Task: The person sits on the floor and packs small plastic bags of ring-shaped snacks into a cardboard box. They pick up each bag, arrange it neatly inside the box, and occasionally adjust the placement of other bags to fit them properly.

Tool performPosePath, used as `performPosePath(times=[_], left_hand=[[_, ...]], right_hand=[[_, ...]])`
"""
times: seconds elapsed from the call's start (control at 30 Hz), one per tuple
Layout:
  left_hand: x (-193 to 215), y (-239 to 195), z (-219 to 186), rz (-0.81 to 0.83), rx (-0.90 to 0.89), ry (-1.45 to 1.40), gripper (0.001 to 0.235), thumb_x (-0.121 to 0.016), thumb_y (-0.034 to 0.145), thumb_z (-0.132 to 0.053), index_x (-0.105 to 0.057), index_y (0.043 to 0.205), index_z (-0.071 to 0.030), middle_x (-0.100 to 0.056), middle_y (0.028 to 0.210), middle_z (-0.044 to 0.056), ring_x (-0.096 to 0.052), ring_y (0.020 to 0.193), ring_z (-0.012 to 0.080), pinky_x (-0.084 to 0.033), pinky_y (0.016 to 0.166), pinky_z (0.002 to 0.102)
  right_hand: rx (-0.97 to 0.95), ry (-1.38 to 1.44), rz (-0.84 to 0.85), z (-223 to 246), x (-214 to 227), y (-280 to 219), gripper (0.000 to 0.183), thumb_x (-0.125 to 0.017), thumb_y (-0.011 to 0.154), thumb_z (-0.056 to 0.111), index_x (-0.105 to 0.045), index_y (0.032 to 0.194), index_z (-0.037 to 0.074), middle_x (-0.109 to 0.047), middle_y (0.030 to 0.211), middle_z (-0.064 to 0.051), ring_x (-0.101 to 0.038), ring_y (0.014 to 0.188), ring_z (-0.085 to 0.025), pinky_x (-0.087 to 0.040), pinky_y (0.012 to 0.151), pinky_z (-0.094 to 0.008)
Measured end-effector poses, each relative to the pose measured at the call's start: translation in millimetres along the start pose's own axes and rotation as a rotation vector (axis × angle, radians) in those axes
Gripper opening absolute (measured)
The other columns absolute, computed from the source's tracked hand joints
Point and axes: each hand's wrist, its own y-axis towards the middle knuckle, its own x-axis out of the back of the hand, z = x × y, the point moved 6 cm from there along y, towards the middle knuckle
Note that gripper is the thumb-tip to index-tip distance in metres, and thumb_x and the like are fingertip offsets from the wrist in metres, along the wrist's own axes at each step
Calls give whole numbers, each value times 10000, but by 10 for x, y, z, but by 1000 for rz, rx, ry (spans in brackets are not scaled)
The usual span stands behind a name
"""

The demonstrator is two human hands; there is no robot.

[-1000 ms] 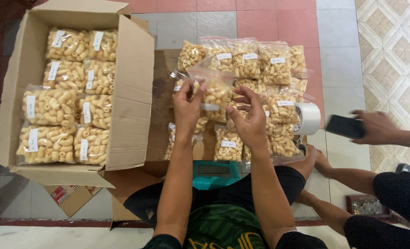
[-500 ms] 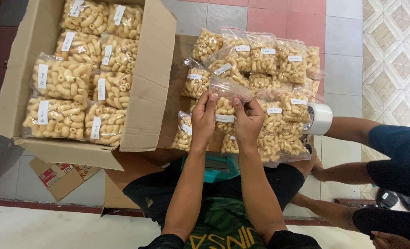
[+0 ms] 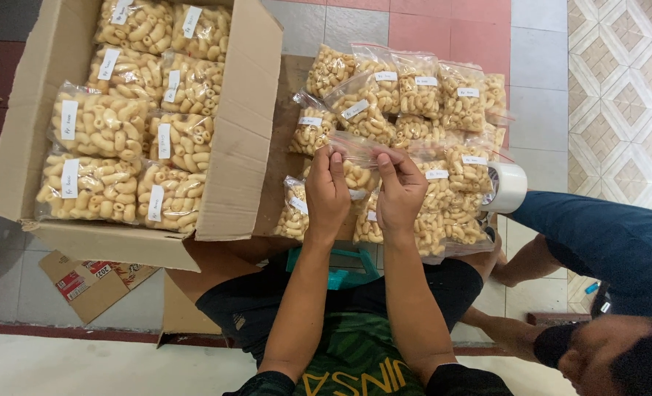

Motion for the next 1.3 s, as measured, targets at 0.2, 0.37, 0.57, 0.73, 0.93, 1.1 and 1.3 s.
performPosePath(times=[0.2, 0.37, 0.57, 0.73, 0.93, 1.1, 1.3], left_hand=[[39, -17, -67, 42, 29, -19, 247, -406, 1052, -212, -581, 1016, -42, -595, 816, 226, -623, 842, 481, -498, 766, 503], [43, -49, -14, 65, 38, -43, 253, -407, 1055, -233, -584, 1017, -57, -606, 810, 211, -630, 827, 466, -502, 756, 500], [68, -69, -91, 69, 23, -39, 256, -414, 1052, -225, -586, 988, -48, -592, 788, 229, -615, 811, 497, -497, 725, 512], [68, -89, -105, 60, 7, -52, 252, -416, 1053, -212, -597, 967, -59, -607, 775, 180, -640, 770, 425, -514, 716, 478], [134, -108, -82, 44, -13, -44, 250, -410, 1056, -223, -587, 994, -58, -608, 797, 208, -619, 771, 456, -505, 711, 503], [156, -138, -142, 23, -39, -40, 243, -406, 1060, -217, -584, 995, -64, -608, 797, 188, -627, 757, 419, -509, 704, 486], [180, -219, -292, 30, -119, 24, 266, -402, 1070, -259, -561, 990, -61, -562, 790, 203, -599, 781, 473, -497, 685, 498]], right_hand=[[14, 25, -33, -174, 170, 26, 36, -714, 879, -34, -702, 907, -52, -663, 855, -149, -643, 873, -158, -527, 823, -306], [-12, 37, -51, -299, 249, 14, 29, -734, 852, -58, -721, 875, -46, -676, 834, -140, -652, 831, -151, -538, 786, -291], [-45, 107, -138, -361, 290, -1, 69, -777, 799, -80, -720, 826, -54, -657, 773, -126, -644, 766, -136, -566, 730, -277], [-55, 142, -177, -460, 382, -29, 122, -794, 762, -114, -699, 804, -49, -639, 741, -126, -656, 744, -157, -568, 691, -276], [-167, 217, -38, -305, 191, -86, 166, -766, 825, -29, -709, 978, -61, -681, 816, -115, -674, 805, -148, -586, 750, -278], [-197, 178, 89, -163, 47, -159, 383, -819, 757, -13, -664, 1107, -25, -715, 949, -118, -707, 888, -166, -593, 783, -299], [-112, -58, 54, -24, 91, -236, 227, -889, 717, 19, -734, 881, 3, -686, 714, -81, -618, 616, -84, -486, 520, -207]])
